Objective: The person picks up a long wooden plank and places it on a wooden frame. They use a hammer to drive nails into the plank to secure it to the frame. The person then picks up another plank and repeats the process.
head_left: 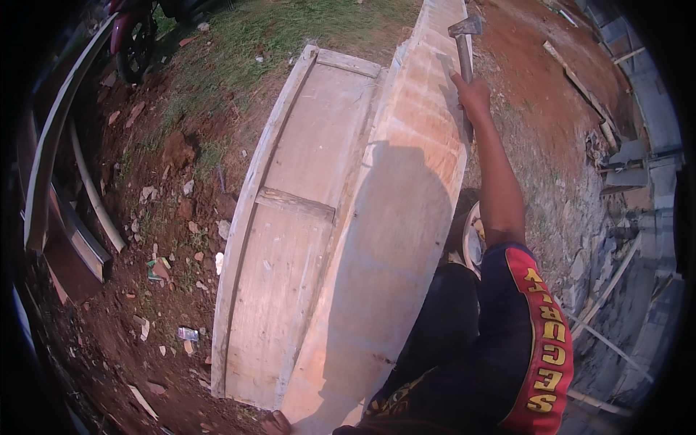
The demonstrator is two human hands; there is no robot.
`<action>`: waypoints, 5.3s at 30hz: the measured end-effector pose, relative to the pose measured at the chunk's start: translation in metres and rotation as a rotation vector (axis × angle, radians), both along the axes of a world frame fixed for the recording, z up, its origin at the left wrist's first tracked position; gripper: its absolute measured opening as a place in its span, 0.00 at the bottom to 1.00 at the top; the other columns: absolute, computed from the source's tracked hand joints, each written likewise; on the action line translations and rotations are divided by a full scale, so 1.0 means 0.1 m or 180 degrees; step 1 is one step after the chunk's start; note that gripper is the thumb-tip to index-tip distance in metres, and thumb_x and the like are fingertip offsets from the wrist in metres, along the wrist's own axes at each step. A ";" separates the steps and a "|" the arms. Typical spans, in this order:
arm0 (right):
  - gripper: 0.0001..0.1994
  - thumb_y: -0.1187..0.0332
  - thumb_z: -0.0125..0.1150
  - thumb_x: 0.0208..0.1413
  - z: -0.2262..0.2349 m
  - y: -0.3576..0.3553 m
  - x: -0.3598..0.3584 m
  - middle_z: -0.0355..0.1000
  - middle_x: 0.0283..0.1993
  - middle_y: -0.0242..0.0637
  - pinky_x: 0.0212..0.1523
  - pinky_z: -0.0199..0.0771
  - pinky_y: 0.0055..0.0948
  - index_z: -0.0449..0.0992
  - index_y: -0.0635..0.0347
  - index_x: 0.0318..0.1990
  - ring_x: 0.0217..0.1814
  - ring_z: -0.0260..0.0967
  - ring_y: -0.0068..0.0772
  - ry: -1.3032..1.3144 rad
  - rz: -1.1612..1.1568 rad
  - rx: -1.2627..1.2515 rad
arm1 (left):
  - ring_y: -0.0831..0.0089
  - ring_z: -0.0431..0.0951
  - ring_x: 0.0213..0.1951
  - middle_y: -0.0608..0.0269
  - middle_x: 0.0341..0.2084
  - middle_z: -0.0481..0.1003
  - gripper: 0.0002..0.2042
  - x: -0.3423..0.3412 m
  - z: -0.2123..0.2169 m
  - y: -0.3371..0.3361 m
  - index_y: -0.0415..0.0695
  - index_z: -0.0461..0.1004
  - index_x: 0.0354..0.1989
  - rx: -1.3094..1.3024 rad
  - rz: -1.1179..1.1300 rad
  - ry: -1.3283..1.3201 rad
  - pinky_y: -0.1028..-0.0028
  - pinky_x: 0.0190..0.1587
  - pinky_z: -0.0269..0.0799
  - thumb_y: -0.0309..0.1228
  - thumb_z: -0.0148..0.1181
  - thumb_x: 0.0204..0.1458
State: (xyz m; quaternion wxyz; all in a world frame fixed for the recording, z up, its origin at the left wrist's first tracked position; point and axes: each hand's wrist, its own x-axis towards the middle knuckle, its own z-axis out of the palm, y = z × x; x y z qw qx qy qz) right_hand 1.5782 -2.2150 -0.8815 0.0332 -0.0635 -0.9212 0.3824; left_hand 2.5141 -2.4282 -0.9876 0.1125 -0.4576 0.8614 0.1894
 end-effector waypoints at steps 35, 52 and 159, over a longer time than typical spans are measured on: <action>0.16 0.61 0.49 0.59 -1.83 2.11 4.30 0.76 0.28 0.50 0.37 0.72 0.44 0.78 0.66 0.32 0.35 0.76 0.47 -0.0034 0.0925 0.0339 | 0.40 0.77 0.34 0.32 0.24 0.74 0.35 -0.37 0.50 0.11 0.31 0.78 0.24 0.0271 0.0659 0.0366 0.54 0.42 0.71 0.58 0.43 0.56; 0.28 0.56 0.53 0.63 -1.30 0.44 4.17 0.63 0.65 0.47 0.66 0.60 0.49 0.61 0.65 0.63 0.66 0.60 0.47 -0.2516 0.1160 -0.3471 | 0.46 0.78 0.37 0.38 0.29 0.77 0.38 -0.29 0.55 0.17 0.36 0.80 0.27 0.0434 0.0726 0.0702 0.57 0.45 0.72 0.63 0.39 0.54; 0.28 0.57 0.68 0.53 -0.93 0.76 2.33 0.73 0.51 0.44 0.51 0.73 0.38 0.69 0.68 0.56 0.51 0.71 0.39 -0.1366 0.0220 -0.2474 | 0.51 0.55 0.67 0.42 0.66 0.55 0.33 2.36 0.25 1.23 0.37 0.53 0.67 -0.0017 0.2965 0.1526 0.59 0.67 0.52 0.52 0.37 0.64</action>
